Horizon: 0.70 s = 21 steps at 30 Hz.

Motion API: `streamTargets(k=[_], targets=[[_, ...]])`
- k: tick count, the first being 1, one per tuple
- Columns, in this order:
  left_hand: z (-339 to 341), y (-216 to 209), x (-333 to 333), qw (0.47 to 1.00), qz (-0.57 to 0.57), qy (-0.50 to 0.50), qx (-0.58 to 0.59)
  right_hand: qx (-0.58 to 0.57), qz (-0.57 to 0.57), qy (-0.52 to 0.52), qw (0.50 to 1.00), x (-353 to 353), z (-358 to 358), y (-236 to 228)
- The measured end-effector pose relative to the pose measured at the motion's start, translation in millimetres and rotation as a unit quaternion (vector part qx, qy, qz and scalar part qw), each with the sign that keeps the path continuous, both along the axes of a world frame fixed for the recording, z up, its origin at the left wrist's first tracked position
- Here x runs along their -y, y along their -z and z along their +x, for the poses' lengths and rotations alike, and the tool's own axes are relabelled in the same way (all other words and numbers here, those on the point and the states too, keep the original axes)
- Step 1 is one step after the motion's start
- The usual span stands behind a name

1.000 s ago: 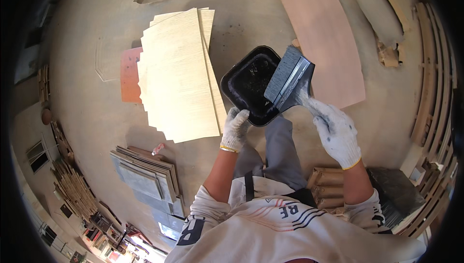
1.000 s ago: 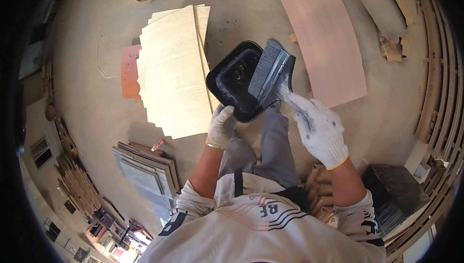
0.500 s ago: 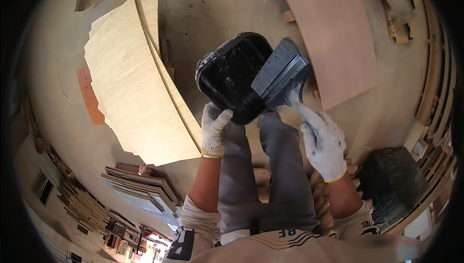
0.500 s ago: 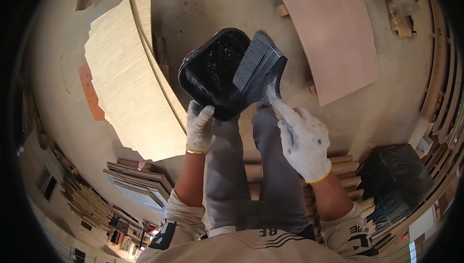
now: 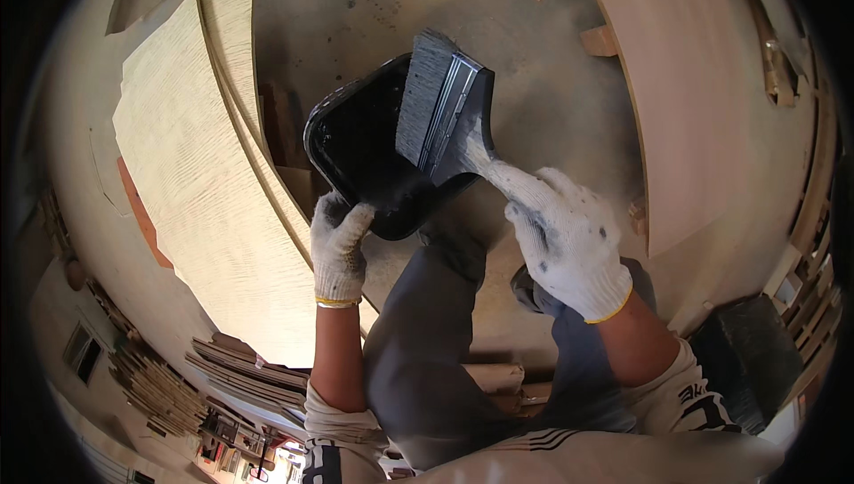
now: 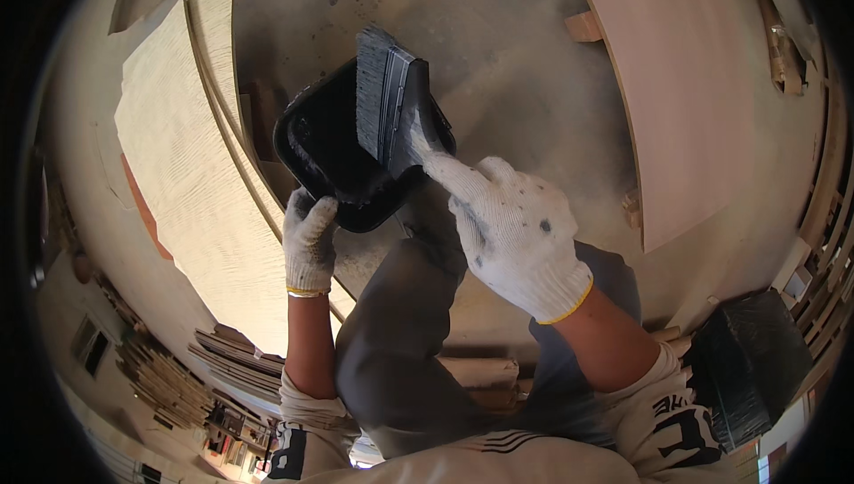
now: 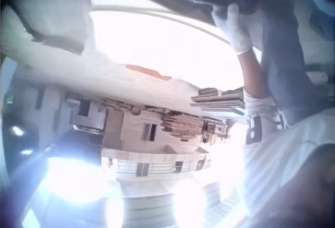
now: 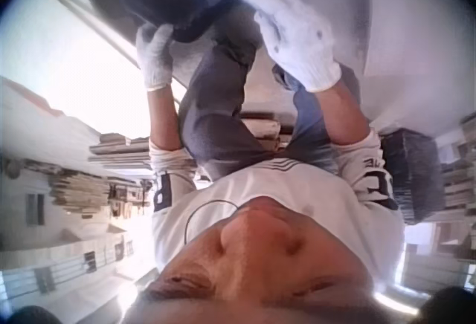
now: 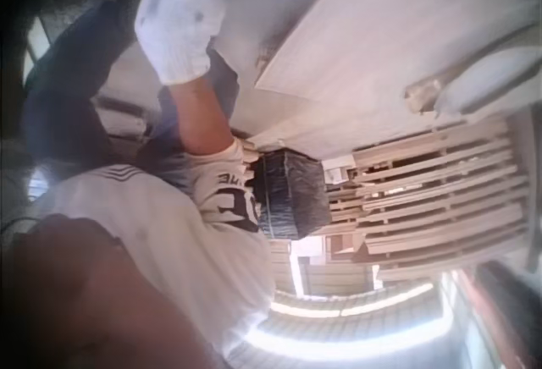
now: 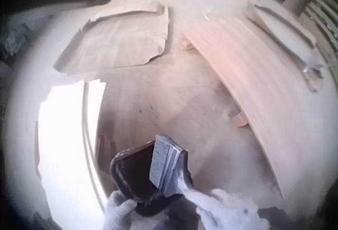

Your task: The person applies a dark coating to rectangular wooden boards using a brush. They dip the brush into a container, spread the coating evenly across the board surface, and then place the coated board onto a stack.

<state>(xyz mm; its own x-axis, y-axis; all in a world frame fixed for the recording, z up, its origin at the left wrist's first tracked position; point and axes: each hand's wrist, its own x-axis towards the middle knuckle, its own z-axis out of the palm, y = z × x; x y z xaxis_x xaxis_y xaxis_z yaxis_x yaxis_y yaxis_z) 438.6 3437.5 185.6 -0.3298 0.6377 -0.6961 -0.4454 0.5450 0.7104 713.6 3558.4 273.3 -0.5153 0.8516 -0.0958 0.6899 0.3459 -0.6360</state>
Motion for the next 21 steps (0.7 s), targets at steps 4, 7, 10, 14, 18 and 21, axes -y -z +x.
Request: streamTargets(k=[4, 7, 10, 14, 18, 21], targets=[[-16, 4, -3, 0.998, 0.044, 0.002, -0.038, 0.001, 0.016, -0.051, 0.999, -20, -8, 16], [-16, 6, -4, 0.996, 0.078, -0.016, -0.047, -0.076, 0.055, -0.063, 0.994, -44, -15, 27], [-18, 6, -2, 0.993, 0.111, -0.035, -0.030, -0.176, 0.030, -0.044, 0.983, -65, -25, 24], [-9, 6, -3, 0.986, 0.154, -0.057, -0.001, -0.366, -0.064, 0.010, 0.928, -83, -20, 30], [7, 5, -5, 0.967, 0.195, -0.121, 0.111, -0.413, -0.083, 0.017, 0.907, -93, -21, -1], [9, 23, 10, 0.954, 0.168, -0.143, 0.204, -0.451, -0.190, 0.069, 0.869, -90, -18, -16]])
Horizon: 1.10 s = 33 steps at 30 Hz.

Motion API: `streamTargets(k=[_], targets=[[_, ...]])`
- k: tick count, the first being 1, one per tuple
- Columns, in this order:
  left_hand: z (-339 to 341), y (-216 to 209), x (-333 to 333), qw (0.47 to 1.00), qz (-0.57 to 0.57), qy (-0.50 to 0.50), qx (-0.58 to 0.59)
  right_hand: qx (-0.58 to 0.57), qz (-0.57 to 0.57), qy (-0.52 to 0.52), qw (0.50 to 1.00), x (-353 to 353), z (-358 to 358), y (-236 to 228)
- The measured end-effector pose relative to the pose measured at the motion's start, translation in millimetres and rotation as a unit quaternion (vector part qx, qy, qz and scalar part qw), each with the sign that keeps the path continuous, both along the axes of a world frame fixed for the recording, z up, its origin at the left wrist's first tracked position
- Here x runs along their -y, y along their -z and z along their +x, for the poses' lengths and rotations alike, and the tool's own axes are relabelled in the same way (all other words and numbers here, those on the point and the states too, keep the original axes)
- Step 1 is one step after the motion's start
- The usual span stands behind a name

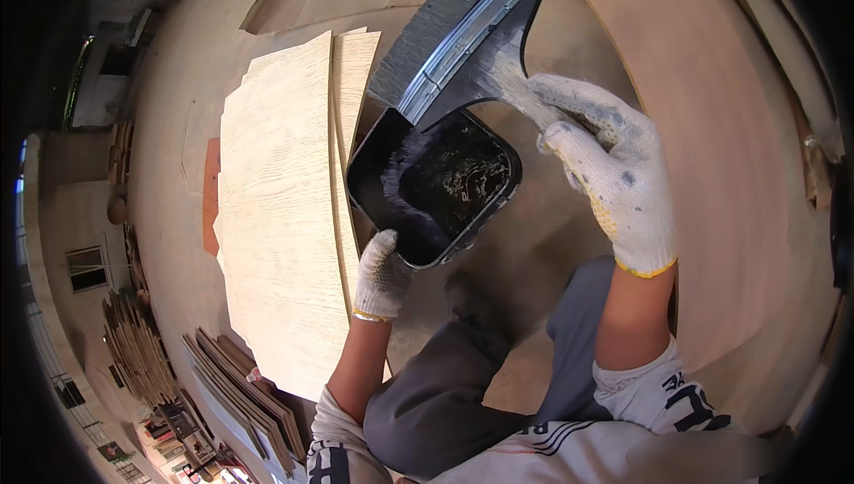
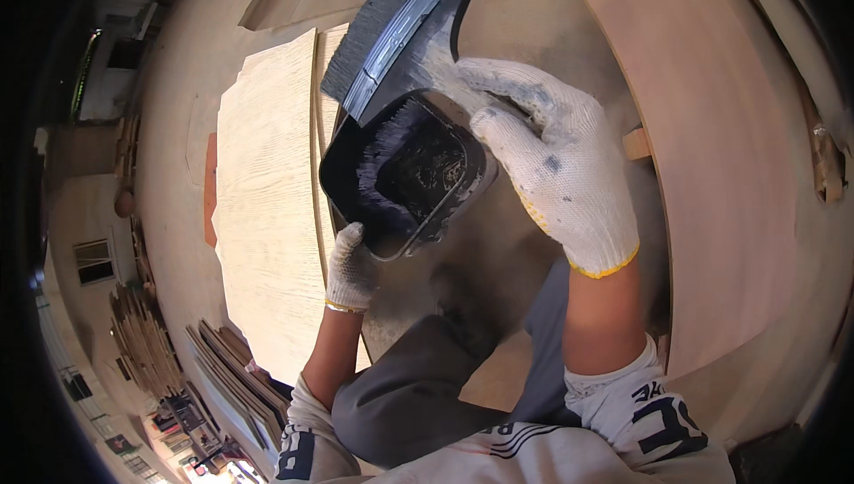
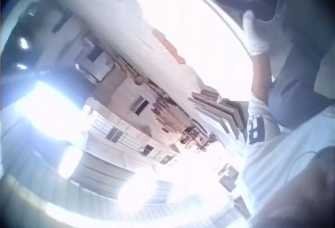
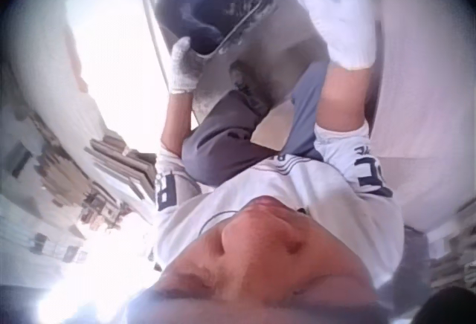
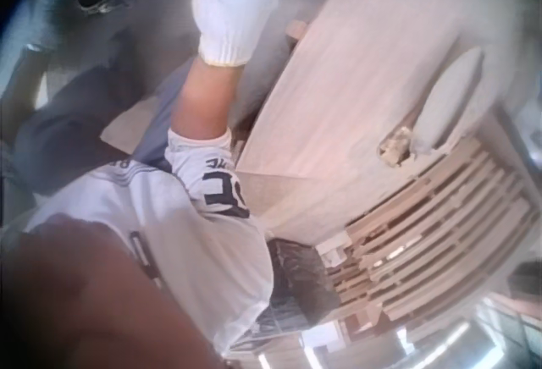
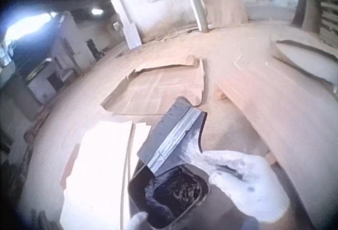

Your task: The person applies a dark coating to rectangular wooden boards using a brush. They dip the brush into a container, spread the coating evenly across the board surface, and then place the coated board onto a stack.

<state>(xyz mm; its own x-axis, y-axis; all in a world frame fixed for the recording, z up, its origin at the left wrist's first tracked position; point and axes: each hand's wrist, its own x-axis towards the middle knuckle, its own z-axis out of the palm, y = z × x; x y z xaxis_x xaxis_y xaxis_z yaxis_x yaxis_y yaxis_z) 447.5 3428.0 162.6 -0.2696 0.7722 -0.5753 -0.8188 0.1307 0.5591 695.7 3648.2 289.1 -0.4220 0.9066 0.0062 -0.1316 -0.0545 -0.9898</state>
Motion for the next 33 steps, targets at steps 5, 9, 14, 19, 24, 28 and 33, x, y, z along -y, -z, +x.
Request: streamTargets(k=[5, 9, 14, 19, 24, 28, 33], targets=[[34, 21, -13, 0.995, 0.082, 0.052, 0.019, -0.027, -0.035, 0.094, 0.995, -2, 18, -6], [45, 41, -20, 0.990, 0.124, 0.042, 0.049, -0.045, 0.002, 0.189, 0.981, 4, 19, -2], [66, 38, -44, 0.989, 0.142, 0.042, -0.012, -0.069, 0.034, 0.187, 0.979, -5, 45, 16], [77, 40, -55, 0.985, 0.167, 0.022, 0.041, 0.013, 0.137, 0.226, 0.964, -10, 54, 38], [80, 39, -65, 0.980, 0.195, 0.014, 0.030, -0.072, 0.077, 0.183, 0.977, -7, 51, 29], [73, 31, -66, 0.980, 0.198, 0.019, -0.002, -0.127, 0.112, 0.116, 0.979, -13, 53, 35], [70, 25, -57, 0.979, 0.189, 0.008, -0.081, 0.006, 0.193, 0.242, 0.951, -14, 35, 54]])
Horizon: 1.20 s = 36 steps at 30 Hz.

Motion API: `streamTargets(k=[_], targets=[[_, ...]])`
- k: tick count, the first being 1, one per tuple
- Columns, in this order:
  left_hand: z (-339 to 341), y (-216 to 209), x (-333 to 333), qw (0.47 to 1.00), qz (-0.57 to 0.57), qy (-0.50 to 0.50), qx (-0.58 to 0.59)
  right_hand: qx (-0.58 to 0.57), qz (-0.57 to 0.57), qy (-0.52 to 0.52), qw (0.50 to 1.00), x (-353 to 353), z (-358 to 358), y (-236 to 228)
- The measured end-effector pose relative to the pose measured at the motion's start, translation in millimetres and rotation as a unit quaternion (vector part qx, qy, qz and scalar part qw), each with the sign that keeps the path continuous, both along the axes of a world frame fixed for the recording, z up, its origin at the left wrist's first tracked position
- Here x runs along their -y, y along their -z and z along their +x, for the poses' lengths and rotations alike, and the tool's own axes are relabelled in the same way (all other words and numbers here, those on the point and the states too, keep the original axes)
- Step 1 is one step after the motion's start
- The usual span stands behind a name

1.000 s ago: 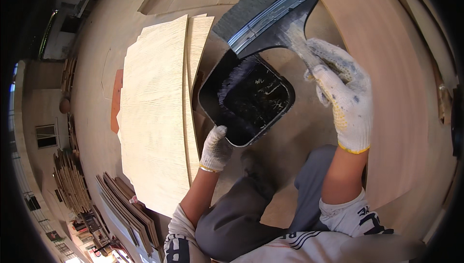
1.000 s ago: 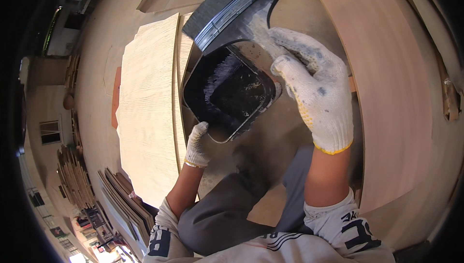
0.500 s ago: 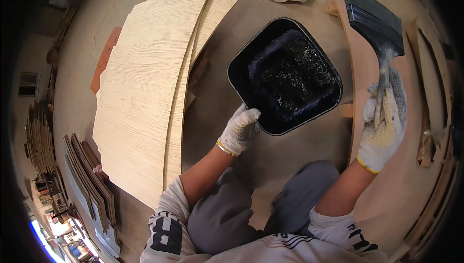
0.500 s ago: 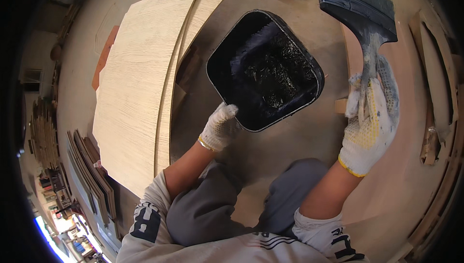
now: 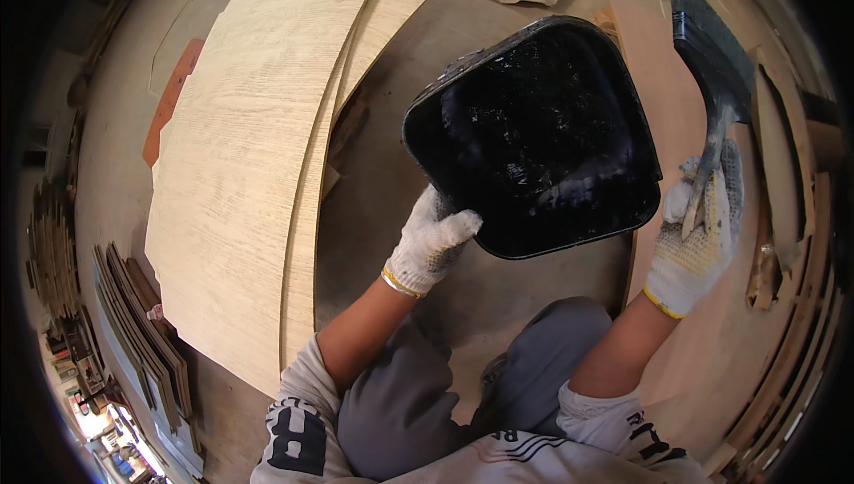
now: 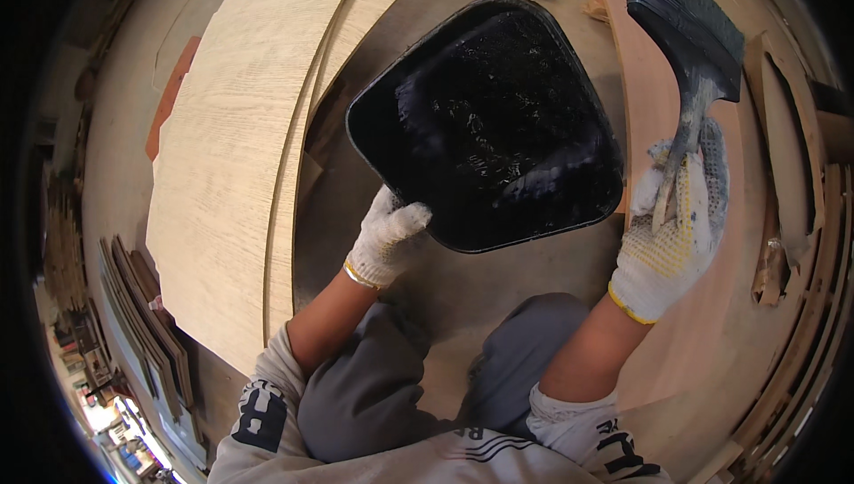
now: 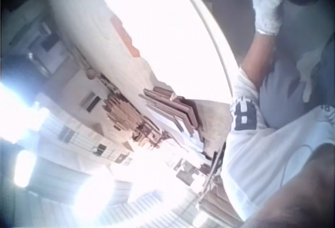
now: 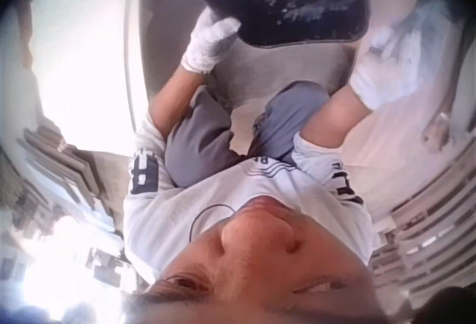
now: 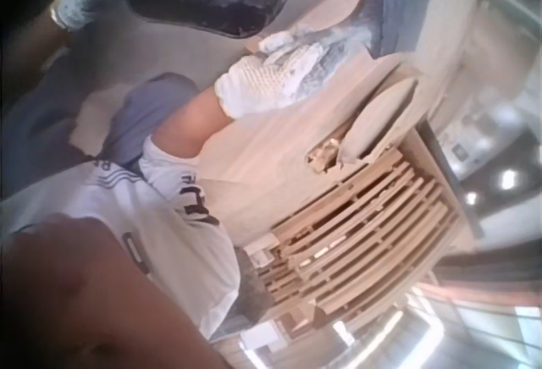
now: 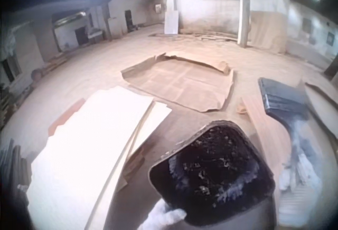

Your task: The person applies a dark coating to rectangular wooden boards using a brush. They dip the brush into a container, spread the coating evenly across the board surface, and then place the coated board onto a stack.

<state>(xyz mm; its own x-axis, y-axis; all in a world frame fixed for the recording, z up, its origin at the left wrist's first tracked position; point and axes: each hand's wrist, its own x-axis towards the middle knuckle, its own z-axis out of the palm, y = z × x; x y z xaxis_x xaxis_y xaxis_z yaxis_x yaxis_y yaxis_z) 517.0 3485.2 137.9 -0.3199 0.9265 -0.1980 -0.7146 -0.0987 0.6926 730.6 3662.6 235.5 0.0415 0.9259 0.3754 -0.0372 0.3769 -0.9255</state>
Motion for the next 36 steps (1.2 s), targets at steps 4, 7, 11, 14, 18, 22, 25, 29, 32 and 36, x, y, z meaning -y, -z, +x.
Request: streamTargets(k=[4, 7, 11, 14, 18, 22, 25, 29, 32, 36], targets=[[-2, -19, 8, 0.997, -0.018, -0.008, -0.075, -0.144, -0.104, -0.051, 0.983, 6, -8, -12], [-4, -36, 14, 0.995, -0.042, -0.018, -0.088, -0.152, -0.140, -0.019, 0.978, 7, -17, -20], [0, -63, 19, 0.988, -0.093, -0.027, -0.118, -0.165, -0.164, -0.013, 0.972, 8, -17, -27], [4, -56, 26, 0.983, -0.138, -0.036, -0.117, -0.180, -0.160, -0.045, 0.970, 7, -16, -27], [8, -57, 29, 0.964, -0.252, -0.026, -0.084, -0.197, -0.188, -0.053, 0.961, 4, -12, -21], [17, -45, 32, 0.963, -0.267, -0.013, 0.019, -0.168, -0.210, -0.063, 0.961, 6, -11, -30], [14, -7, 49, 0.968, -0.203, 0.004, 0.147, -0.155, -0.224, -0.080, 0.959, 6, -10, -32], [24, 26, 52, 0.967, -0.151, 0.003, 0.205, -0.131, -0.233, -0.109, 0.958, 5, -4, -34], [26, 56, 45, 0.978, -0.114, -0.009, 0.175, -0.055, -0.240, -0.117, 0.962, 8, -6, -36], [17, 77, 13, 0.989, -0.128, 0.001, 0.076, 0.099, -0.159, -0.177, 0.966, 15, -5, -19]])
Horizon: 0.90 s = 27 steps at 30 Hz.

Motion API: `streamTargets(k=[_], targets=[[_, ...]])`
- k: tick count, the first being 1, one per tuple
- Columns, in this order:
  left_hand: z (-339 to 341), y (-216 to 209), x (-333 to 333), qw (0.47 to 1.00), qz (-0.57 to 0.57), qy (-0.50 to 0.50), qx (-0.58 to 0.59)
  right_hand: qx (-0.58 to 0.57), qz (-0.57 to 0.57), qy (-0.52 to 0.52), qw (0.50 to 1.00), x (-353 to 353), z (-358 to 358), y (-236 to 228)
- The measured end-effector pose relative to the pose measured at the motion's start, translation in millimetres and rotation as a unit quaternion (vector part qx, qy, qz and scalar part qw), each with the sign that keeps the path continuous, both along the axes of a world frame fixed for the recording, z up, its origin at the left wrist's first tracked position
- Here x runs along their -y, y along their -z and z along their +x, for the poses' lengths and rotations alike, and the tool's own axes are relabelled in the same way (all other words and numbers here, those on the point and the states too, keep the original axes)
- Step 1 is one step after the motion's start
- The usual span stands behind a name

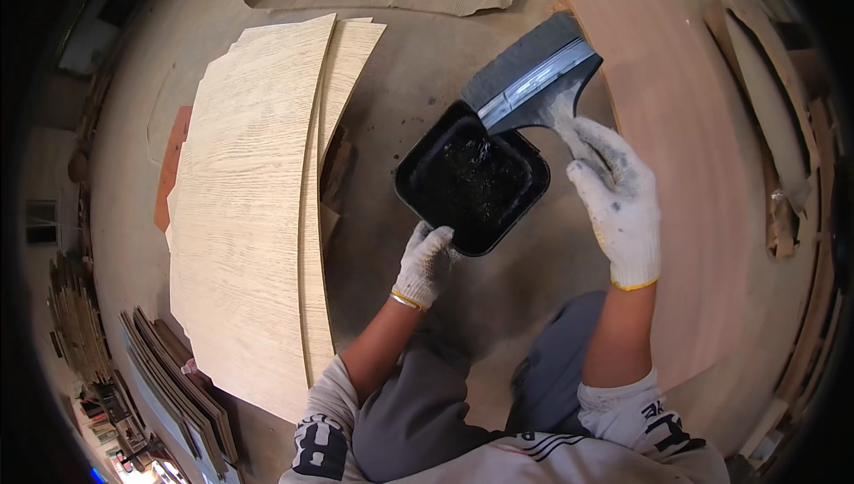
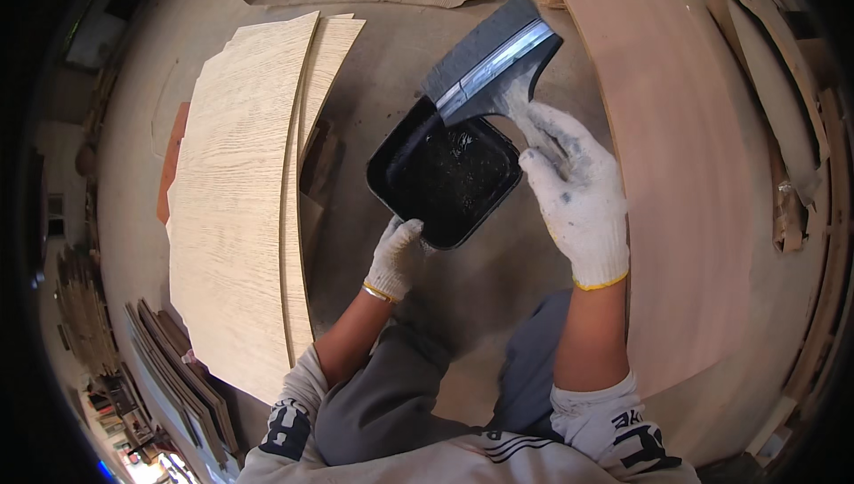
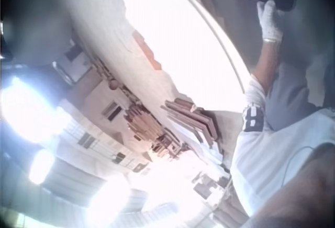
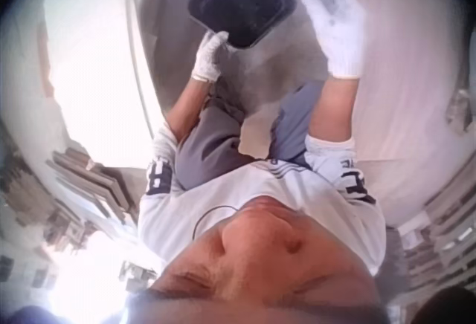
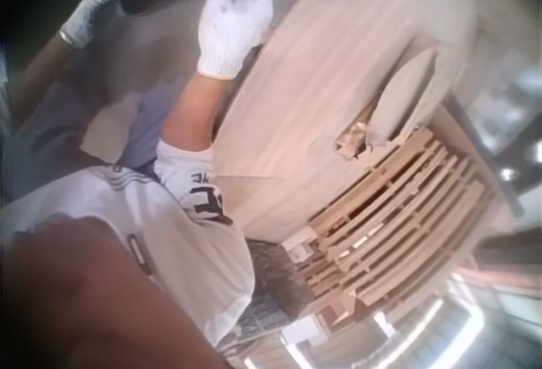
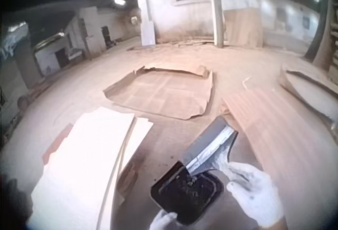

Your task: The person applies a dark coating to rectangular wooden boards using a brush. They dip the brush into a container, spread the coating evenly across the board surface, and then place the coated board onto a stack.

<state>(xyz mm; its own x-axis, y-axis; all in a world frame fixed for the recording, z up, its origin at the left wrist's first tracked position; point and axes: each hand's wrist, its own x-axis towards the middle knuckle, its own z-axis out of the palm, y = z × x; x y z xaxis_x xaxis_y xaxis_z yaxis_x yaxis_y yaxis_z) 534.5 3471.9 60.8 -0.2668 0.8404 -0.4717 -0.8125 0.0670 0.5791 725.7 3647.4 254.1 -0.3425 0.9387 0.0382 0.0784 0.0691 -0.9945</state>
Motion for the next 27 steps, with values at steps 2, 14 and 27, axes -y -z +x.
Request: streamTargets(k=[2, 14, 27], targets=[[1, 1, -13, 0.998, -0.049, 0.006, -0.028, 0.111, 0.083, -0.059, 0.989, 1, 7, 20], [19, 22, -37, 0.995, -0.093, 0.005, -0.029, 0.579, 0.054, -0.250, 0.774, -24, -74, 104], [-7, -20, 18, 0.939, -0.117, 0.206, -0.250, 0.699, 0.261, -0.340, 0.573, -47, -129, 169]])
